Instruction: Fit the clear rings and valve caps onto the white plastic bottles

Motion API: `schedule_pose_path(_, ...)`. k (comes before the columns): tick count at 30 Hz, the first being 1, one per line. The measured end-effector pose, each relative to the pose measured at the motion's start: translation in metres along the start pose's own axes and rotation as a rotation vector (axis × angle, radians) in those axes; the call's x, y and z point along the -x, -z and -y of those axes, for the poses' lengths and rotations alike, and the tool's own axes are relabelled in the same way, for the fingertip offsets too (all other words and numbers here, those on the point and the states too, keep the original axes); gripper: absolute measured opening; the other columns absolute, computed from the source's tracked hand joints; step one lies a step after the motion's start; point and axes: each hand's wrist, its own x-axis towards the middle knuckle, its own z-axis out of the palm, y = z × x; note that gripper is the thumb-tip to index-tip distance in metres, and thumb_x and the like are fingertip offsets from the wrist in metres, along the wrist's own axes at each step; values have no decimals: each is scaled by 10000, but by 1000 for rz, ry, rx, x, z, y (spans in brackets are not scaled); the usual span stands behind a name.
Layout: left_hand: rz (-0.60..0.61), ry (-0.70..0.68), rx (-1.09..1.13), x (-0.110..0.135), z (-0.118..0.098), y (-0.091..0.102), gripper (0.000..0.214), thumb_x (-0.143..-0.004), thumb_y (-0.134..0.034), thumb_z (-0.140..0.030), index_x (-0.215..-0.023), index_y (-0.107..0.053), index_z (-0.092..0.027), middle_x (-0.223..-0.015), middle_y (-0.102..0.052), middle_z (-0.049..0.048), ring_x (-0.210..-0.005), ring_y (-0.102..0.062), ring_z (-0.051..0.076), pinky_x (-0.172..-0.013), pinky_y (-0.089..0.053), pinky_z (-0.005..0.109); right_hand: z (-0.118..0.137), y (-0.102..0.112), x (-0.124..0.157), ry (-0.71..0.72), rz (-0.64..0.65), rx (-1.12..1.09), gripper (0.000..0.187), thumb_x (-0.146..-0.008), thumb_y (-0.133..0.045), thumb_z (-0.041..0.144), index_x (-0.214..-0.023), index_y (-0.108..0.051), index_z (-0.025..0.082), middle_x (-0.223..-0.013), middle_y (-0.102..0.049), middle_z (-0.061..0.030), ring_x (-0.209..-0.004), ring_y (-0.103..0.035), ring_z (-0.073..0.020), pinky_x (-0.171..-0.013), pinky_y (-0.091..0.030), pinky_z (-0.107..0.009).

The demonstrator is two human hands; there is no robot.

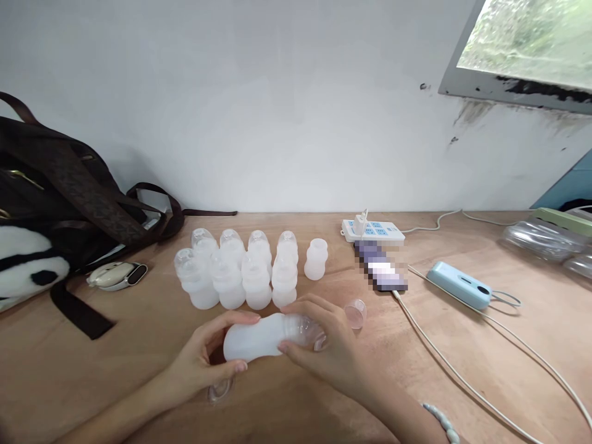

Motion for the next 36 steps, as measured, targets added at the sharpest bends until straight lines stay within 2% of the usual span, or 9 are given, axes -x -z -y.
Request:
schedule_pose_path(4, 3, 20, -2, -1, -3, 0, 448, -788, -816, -345, -1190, -659, -228, -1075, -669, 51, -928, -599, 204, -782, -481, 271, 3, -3, 1, 12, -55, 25, 232, -823, -667, 284, -1051, -640, 252, -1007, -734, -50, -930, -688, -250, -801, -554, -386)
schedule_pose_path(9, 63, 42, -4, 0, -4, -2, 454, -799, -806, -360, -1199, -633, -233, -995, -651, 30, -830, -572, 175, -716, -463, 253, 7, -3, 3, -92, -36, 31, 201, -780, -676, 246, -959, -584, 260, -938, -718, -44, -906, -688, -259, -779, -557, -400)
schedule_pose_path(13, 68, 67, -27, 0, -5, -2, 485, -790, -811, -390, -1209, -615, -245, -1068, -649, 38, -901, -583, 203, -764, -468, 279, 4, -3, 3, -75, -60, -25, 331, -769, -720, 274, -1054, -553, 264, -996, -702, -44, -920, -687, -247, -746, -557, -367)
schedule_pose_path(17, 76, 69, 24, -1, -2, 0, 666, -816, -768, -538, -1365, -501, -272, -1288, -605, 96, -1087, -585, 270, -882, -462, 354, 1, 8, -1, -50, -179, -101, 407, -743, -800, 360, -1051, -553, 263, -1033, -695, -52, -916, -681, -238, -684, -538, -317)
schedule_pose_path(20, 111, 19, 67, -1, 3, 2, 695, -901, -592, -669, -1437, -399, -271, -1270, -605, 130, -1019, -613, 258, -824, -452, 356, -1, 28, -7, -32, -322, -75, 305, -772, -769, 383, -972, -581, 251, -946, -697, -47, -829, -662, -223, -672, -518, -323)
schedule_pose_path(23, 138, -27, 80, -2, 6, 3, 705, -907, -507, -733, -1414, -409, -253, -1215, -616, 127, -975, -593, 247, -786, -426, 345, -7, 46, -14, -99, -472, 108, 290, -766, -753, 422, -944, -607, 245, -855, -687, -37, -705, -612, -206, -586, -462, -312)
schedule_pose_path(28, 165, -62, -120, -1, -1, 4, 792, -842, -489, -819, -1399, -455, -256, -1094, -628, 70, -853, -469, 207, -781, -370, 323, -25, 50, -22, -218, -415, 394, 396, -740, -748, 522, -987, -618, 241, -827, -692, -43, -684, -600, -224, -613, -453, -345)
schedule_pose_path(32, 272, -43, -281, 1, -10, 5, 921, -706, -546, -892, -1377, -498, -264, -1087, -604, 64, -836, -456, 207, -755, -395, 302, -32, 40, -24, -155, -417, 366, 509, -738, -755, 544, -1103, -569, 242, -1030, -709, -87, -841, -654, -262, -693, -494, -370)
schedule_pose_path(36, 320, -45, -370, 2, -13, 5, 897, -691, -558, -892, -1334, -550, -267, -1109, -606, 66, -865, -495, 216, -773, -423, 305, -29, 37, -24, -146, -462, 342, 521, -733, -760, 528, -1098, -517, 247, -986, -692, -61, -729, -616, -212, -647, -482, -343)
